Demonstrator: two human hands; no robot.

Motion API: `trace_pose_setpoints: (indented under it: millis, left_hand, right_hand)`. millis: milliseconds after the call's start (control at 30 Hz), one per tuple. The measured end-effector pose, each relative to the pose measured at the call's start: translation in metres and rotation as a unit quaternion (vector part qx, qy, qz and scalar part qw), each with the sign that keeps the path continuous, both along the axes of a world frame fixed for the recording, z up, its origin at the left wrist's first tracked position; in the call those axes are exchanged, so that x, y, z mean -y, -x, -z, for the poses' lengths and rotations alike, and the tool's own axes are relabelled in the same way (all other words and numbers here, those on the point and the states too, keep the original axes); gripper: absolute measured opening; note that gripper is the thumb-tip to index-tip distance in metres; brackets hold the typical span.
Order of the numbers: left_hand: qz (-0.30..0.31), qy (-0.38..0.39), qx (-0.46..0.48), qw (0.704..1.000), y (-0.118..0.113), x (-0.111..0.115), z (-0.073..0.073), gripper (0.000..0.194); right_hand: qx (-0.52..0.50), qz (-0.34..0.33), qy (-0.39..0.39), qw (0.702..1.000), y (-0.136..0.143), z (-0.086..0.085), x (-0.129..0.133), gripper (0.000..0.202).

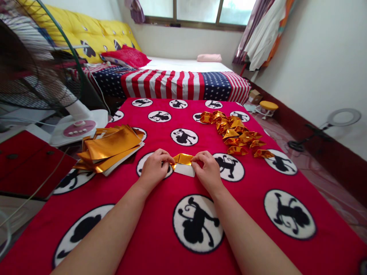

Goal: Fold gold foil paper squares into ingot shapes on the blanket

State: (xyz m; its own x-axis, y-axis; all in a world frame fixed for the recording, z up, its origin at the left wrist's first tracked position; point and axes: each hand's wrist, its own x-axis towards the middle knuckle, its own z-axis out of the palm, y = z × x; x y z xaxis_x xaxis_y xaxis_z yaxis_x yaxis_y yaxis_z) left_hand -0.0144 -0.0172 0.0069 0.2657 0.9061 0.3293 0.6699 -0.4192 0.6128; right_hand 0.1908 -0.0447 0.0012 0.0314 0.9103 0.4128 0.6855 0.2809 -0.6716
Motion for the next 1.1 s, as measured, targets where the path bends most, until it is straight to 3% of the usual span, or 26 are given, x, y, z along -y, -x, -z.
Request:
trace_pose_setpoints:
  millis: [1100]
  left_hand:
    - [0.001,0.004,0.003,1.000,0.0005,-0.0006,0.0012,0.028]
  right_hand:
    - [0.004,0.001,0.001,1.000,0.0007,-0.0013,-0.0003,0.011]
